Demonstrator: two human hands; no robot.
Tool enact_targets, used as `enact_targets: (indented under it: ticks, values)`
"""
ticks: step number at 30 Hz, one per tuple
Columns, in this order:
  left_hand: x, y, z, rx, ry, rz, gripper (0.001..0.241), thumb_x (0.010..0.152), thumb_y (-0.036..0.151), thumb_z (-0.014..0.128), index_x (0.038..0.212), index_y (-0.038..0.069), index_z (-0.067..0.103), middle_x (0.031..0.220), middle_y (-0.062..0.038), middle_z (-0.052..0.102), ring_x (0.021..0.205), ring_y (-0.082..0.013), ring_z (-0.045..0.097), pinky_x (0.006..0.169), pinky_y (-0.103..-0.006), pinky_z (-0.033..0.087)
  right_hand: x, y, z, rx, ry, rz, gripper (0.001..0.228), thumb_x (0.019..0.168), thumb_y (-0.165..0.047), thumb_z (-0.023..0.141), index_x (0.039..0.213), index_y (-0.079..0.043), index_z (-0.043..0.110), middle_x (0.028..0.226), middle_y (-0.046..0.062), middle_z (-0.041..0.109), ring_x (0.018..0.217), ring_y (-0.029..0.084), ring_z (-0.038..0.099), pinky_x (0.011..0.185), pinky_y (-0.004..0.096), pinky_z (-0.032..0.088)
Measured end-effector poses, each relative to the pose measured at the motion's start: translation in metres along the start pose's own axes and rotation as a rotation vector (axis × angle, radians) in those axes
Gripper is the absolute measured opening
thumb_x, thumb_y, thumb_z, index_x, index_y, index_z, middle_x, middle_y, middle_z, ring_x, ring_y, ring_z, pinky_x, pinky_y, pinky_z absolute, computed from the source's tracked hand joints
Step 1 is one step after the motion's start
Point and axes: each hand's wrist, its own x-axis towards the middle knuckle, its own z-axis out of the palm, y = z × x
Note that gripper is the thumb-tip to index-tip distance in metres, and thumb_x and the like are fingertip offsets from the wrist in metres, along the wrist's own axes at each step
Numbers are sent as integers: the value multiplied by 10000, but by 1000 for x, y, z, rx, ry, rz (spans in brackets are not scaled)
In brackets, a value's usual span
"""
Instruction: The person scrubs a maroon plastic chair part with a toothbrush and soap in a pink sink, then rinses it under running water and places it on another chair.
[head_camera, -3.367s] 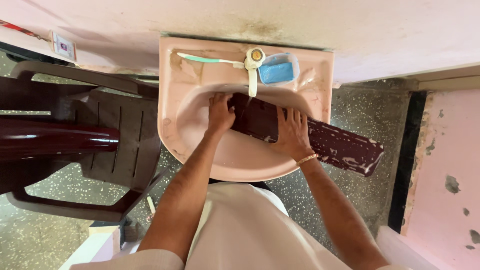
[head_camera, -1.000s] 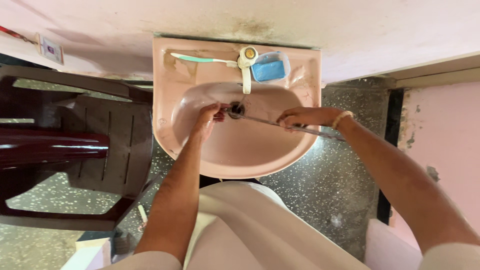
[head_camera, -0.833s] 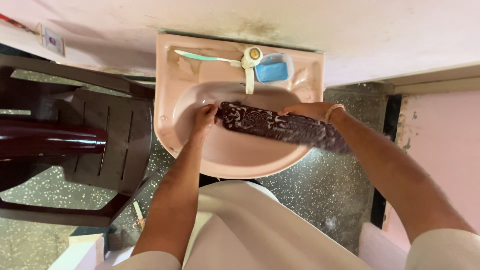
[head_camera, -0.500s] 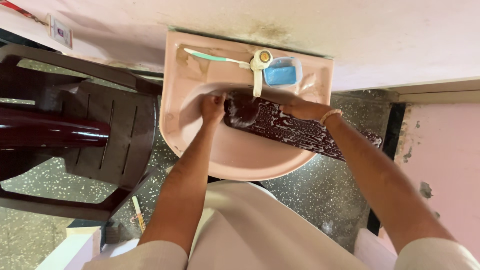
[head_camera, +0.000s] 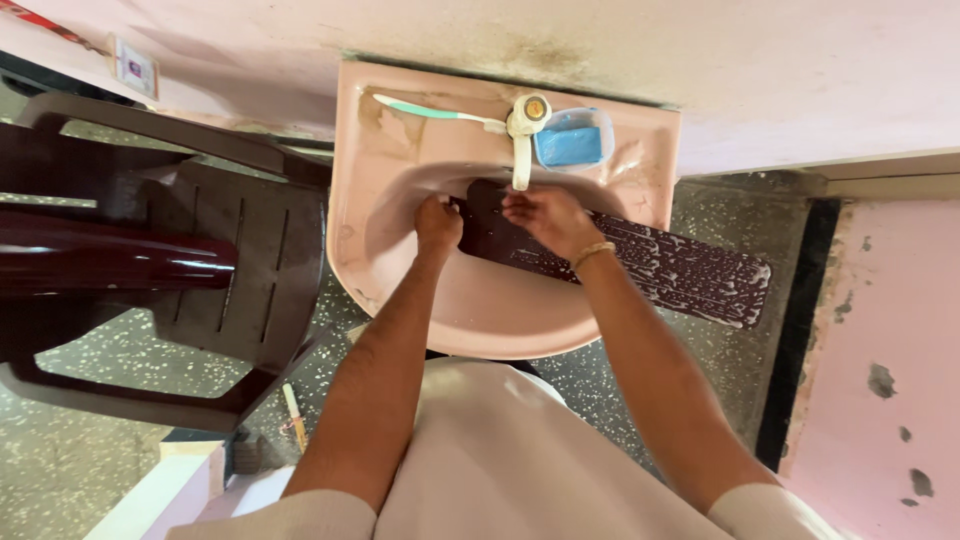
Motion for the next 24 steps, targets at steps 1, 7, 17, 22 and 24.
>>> enact_targets:
  ticks: [1,7,17,22,24]
  values:
    - [1,-7,2,-54,40,22,129,922,72,649,978,-22,717,948,-183,758,918,-313,737,859,-387,559,9,5,0,76,-2,61,183,1043,-101,473,995,7,613,962,136,662,905,241,654,864,356,578]
    - [4,-44,12,-211,195,300,87,875,-26,644,942,-24,700,874,-145,738,819,-241,712,769,-349,562,44,27,18,529,-175,81,225,1003,-116,391,851,-44,541,774,71,506,663,180,448,607,295,429]
    - [5,33,27,-862,-369,-141,282,948,17,470,955,-72,737,805,-136,746,657,-185,704,630,-295,613,-16,2,-3,78,-119,245,212,1045,-37,453,889,17,585,788,76,556,662,147,476,573,260,406]
    - [2,82,47,-796,-525,-158,241,990,51,557,968,-117,729,813,-184,743,690,-241,728,656,-324,617,-91,-7,-27,-874,82,-208,368,908,128,411,1145,96,690,1069,183,728,948,189,698,863,252,574]
    - [-1,90,50,-760,-573,-157,262,990,62,533,998,-114,726,850,-178,760,738,-239,755,704,-329,646,-113,-5,-33,-1002,158,-292,420,882,182,408,1196,95,674,1153,195,743,1058,208,739,954,267,590]
